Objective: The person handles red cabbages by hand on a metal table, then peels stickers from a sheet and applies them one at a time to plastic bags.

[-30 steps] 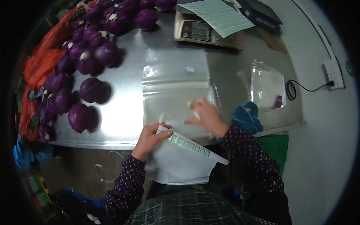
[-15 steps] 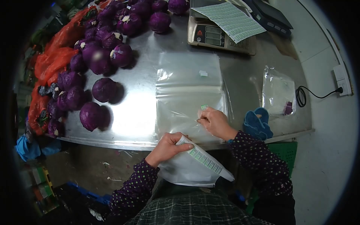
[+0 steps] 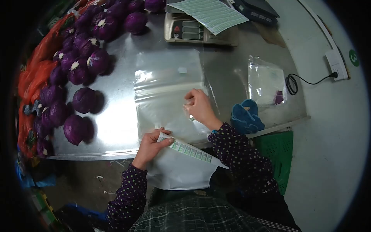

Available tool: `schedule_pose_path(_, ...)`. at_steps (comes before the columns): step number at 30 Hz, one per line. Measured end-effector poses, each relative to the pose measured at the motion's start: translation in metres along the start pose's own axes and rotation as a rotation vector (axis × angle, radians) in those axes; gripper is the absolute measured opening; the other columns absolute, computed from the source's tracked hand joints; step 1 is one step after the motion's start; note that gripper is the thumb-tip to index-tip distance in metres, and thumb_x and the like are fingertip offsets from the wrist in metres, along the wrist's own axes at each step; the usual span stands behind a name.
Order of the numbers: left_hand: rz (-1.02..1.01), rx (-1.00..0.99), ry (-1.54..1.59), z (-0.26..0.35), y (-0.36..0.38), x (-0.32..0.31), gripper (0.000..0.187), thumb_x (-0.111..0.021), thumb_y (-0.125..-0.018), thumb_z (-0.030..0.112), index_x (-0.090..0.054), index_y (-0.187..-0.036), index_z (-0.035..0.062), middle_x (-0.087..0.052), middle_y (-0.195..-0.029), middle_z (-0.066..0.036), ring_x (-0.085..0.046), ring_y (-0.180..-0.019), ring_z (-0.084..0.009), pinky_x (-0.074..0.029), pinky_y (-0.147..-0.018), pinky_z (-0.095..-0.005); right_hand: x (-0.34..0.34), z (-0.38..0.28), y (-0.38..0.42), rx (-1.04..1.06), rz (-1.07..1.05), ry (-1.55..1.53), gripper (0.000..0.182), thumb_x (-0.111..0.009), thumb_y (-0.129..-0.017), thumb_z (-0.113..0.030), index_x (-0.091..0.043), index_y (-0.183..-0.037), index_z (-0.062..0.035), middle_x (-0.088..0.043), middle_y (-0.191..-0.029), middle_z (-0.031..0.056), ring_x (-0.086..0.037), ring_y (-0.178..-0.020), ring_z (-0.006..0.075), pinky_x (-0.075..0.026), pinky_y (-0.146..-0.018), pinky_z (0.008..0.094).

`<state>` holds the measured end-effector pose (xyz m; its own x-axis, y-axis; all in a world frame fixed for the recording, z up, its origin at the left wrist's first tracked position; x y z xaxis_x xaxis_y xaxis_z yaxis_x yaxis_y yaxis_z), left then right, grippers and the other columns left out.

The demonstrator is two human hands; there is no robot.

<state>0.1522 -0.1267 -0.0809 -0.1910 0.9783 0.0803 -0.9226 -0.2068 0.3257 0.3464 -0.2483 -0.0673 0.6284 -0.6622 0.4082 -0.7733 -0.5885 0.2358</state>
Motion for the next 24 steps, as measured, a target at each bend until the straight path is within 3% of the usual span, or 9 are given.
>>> schedule_pose_path(2, 0.008, 0.011, 0.014, 0.001, 0.003, 0.003, 0.02, -0.073, -0.08, 0.019, -0.072, -0.091, 0.0023, -0.066, -0.109, -0.016, -0.046, -0.126, -0.0342, -0.039, -0.099, -0.0372, -0.003, 0.007, 0.002, 0.186, 0.129, 0.342, 0.033, -0.081, -0.067, -0.016, -0.059, -0.088, -0.004, -0.058, -0.082, 0.0089, -0.062, -0.074, 0.0216, -0.05, -0.067, 0.0327)
schedule_pose_path(5, 0.013, 0.005, 0.008, 0.005, 0.005, 0.001, 0.02, -0.073, -0.08, 0.019, -0.071, -0.091, 0.0019, -0.066, -0.108, -0.016, -0.046, -0.126, -0.0352, -0.038, -0.099, -0.0376, 0.019, 0.008, -0.005, 0.259, 0.066, 0.701, 0.04, -0.082, -0.063, -0.026, -0.057, -0.086, -0.0058, -0.054, -0.088, 0.0105, -0.061, -0.079, 0.0286, -0.049, -0.068, 0.0382)
schedule_pose_path(11, 0.042, -0.037, 0.065, 0.002, 0.005, 0.006, 0.02, -0.072, -0.08, 0.018, -0.07, -0.088, -0.0008, -0.068, -0.098, -0.012, -0.061, -0.096, -0.0196, -0.045, -0.088, -0.031, -0.004, -0.005, 0.04, 0.511, -0.102, 0.6, 0.035, -0.078, -0.068, -0.031, -0.063, -0.088, -0.0062, -0.057, -0.086, 0.0089, -0.059, -0.077, 0.0281, -0.048, -0.066, 0.038)
schedule_pose_path(13, 0.013, 0.125, 0.171, 0.008, 0.011, 0.002, 0.022, -0.073, -0.08, 0.018, -0.068, -0.089, -0.0013, -0.068, -0.09, -0.01, -0.06, -0.078, -0.0133, -0.047, -0.075, -0.0283, -0.003, 0.005, 0.037, 0.355, -0.22, 0.539, 0.027, -0.073, -0.076, -0.031, -0.065, -0.089, -0.009, -0.058, -0.097, 0.0106, -0.061, -0.079, 0.0297, -0.049, -0.068, 0.0392)
schedule_pose_path(14, 0.029, 0.122, 0.154, 0.009, 0.015, -0.003, 0.022, -0.073, -0.08, 0.018, -0.068, -0.089, -0.0013, -0.068, -0.09, -0.01, -0.06, -0.078, -0.0133, -0.047, -0.075, -0.0283, -0.003, 0.006, 0.037, 0.373, -0.219, 0.524, 0.027, -0.073, -0.076, -0.031, -0.065, -0.089, -0.009, -0.058, -0.097, 0.0106, -0.061, -0.079, 0.0297, -0.049, -0.068, 0.0392)
schedule_pose_path(16, -0.1, -0.177, 0.003, 0.019, 0.02, -0.01, 0.022, -0.072, -0.081, 0.019, -0.067, -0.091, -0.0009, -0.066, -0.084, -0.01, -0.06, -0.074, -0.0128, -0.048, -0.069, -0.0284, -0.001, 0.005, 0.031, 0.315, -0.239, 0.466, 0.018, -0.069, -0.08, -0.025, -0.067, -0.082, -0.0076, -0.059, -0.094, 0.0117, -0.061, -0.077, 0.0301, -0.049, -0.068, 0.0393)
schedule_pose_path(19, -0.166, -0.05, 0.041, 0.029, 0.016, -0.011, 0.023, -0.072, -0.082, 0.017, -0.068, -0.096, -0.0005, -0.067, -0.096, -0.005, -0.059, -0.083, -0.0093, -0.048, -0.076, -0.0254, -0.001, 0.003, 0.03, 0.283, -0.225, 0.387, 0.015, -0.067, -0.081, -0.022, -0.067, -0.08, -0.0075, -0.061, -0.087, 0.0133, -0.061, -0.074, 0.0305, -0.048, -0.066, 0.0369)
schedule_pose_path(22, -0.07, -0.036, 0.03, 0.005, 0.002, -0.001, 0.024, -0.073, -0.081, 0.016, -0.068, -0.098, 0.0002, -0.067, -0.102, -0.007, -0.059, -0.091, -0.0114, -0.045, -0.085, -0.027, 0.021, -0.015, -0.006, 0.077, -0.18, 0.383, 0.013, -0.062, -0.084, -0.015, -0.065, -0.081, -0.0028, -0.065, -0.073, 0.0079, -0.061, -0.07, 0.0145, -0.048, -0.067, 0.0315)
schedule_pose_path(24, -0.039, -0.01, 0.046, 0.0, 0.001, -0.001, 0.025, -0.073, -0.081, 0.015, -0.068, -0.101, 0.0008, -0.067, -0.104, -0.008, -0.057, -0.1, -0.0138, -0.041, -0.094, -0.0285, 0.078, -0.1, -0.04, 0.473, 0.352, 0.009, 0.014, -0.06, -0.088, -0.016, -0.061, -0.083, -0.0028, -0.059, -0.068, -0.0003, -0.053, -0.062, 0.0077, -0.044, -0.057, 0.025)
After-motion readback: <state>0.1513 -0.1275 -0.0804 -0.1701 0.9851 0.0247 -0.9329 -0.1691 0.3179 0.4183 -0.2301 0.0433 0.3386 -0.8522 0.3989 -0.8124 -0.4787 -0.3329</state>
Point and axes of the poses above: each hand's wrist, its own y-axis away from the middle knuckle, its own x-axis out of the back of the hand, z = x × y, the point moved 2 cm from there along -y, towards the middle knuckle
